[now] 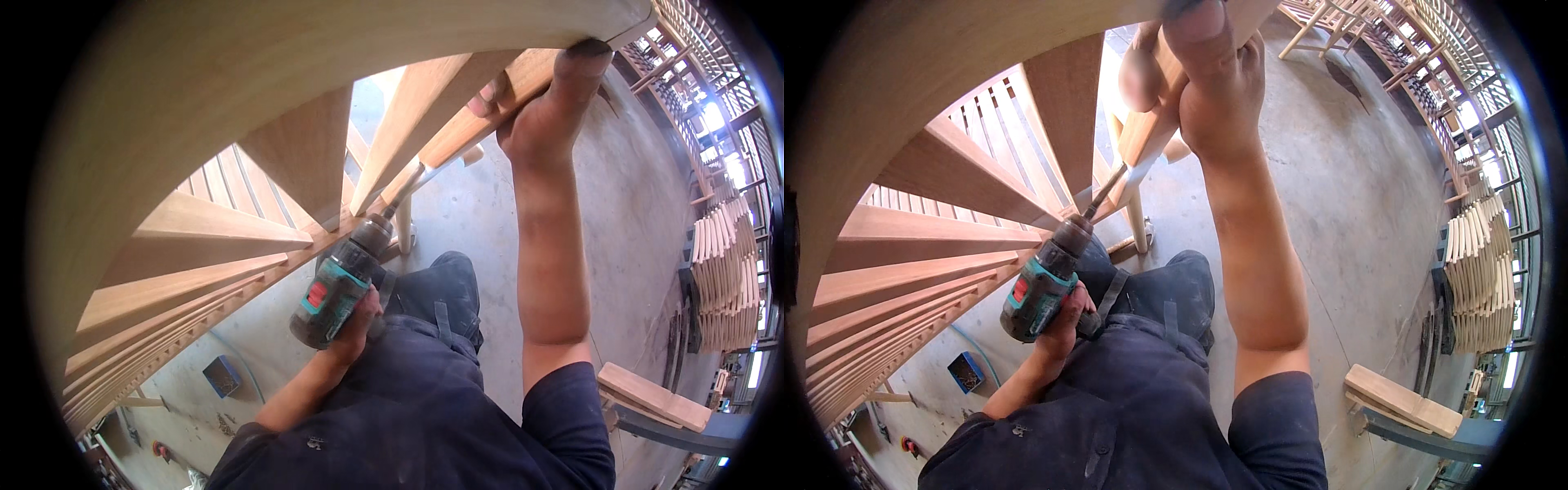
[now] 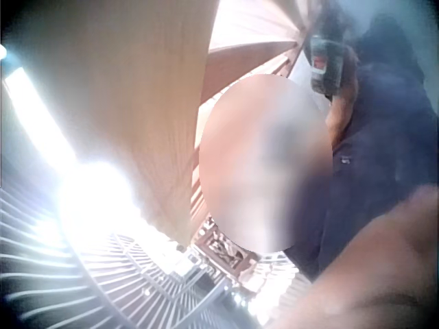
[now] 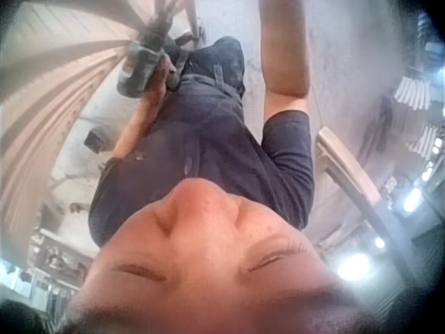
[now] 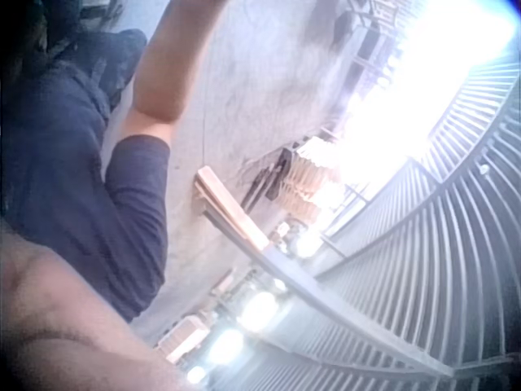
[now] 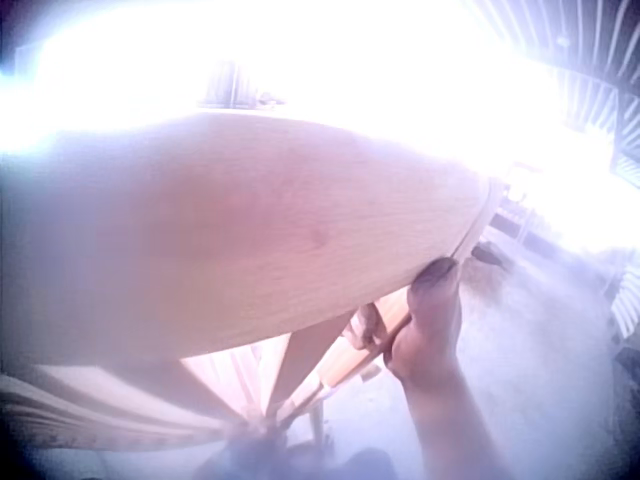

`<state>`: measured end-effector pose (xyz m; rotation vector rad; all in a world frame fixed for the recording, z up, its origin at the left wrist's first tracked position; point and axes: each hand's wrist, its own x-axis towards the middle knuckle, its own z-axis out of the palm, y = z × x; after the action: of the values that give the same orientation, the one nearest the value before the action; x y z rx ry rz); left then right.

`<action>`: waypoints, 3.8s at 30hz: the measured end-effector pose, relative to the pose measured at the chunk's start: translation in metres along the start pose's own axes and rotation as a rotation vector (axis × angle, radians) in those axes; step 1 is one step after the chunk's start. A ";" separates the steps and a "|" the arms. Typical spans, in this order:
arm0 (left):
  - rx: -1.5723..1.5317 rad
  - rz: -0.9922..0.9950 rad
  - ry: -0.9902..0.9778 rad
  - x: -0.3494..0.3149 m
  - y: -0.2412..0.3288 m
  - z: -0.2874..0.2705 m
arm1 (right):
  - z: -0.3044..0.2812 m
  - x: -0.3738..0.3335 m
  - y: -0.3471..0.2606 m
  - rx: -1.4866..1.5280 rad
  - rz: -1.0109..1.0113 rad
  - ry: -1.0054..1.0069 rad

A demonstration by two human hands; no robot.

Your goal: The person assembles a wooden chair by attaching the backrest slats to the frame. They use a cordless drill to drive screws and a pneumatic nail gun to secure joints, working while sitting on the floor in a workshop.

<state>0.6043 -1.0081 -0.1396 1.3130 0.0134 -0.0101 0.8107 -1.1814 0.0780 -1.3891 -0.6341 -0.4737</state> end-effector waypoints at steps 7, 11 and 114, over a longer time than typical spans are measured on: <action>-0.058 -0.032 0.075 -0.003 -0.012 0.002 | 0.001 -0.007 -0.002 -0.083 0.090 0.160; -0.061 -0.071 0.042 0.000 -0.001 0.008 | -0.005 -0.006 -0.001 -0.028 0.086 0.085; -0.148 0.065 -0.015 0.015 0.007 0.027 | -0.027 0.030 0.013 0.604 0.120 -0.908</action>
<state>0.6195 -1.0323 -0.1258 1.1647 -0.0401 0.0357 0.8451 -1.2046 0.0863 -0.9930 -1.2852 0.4722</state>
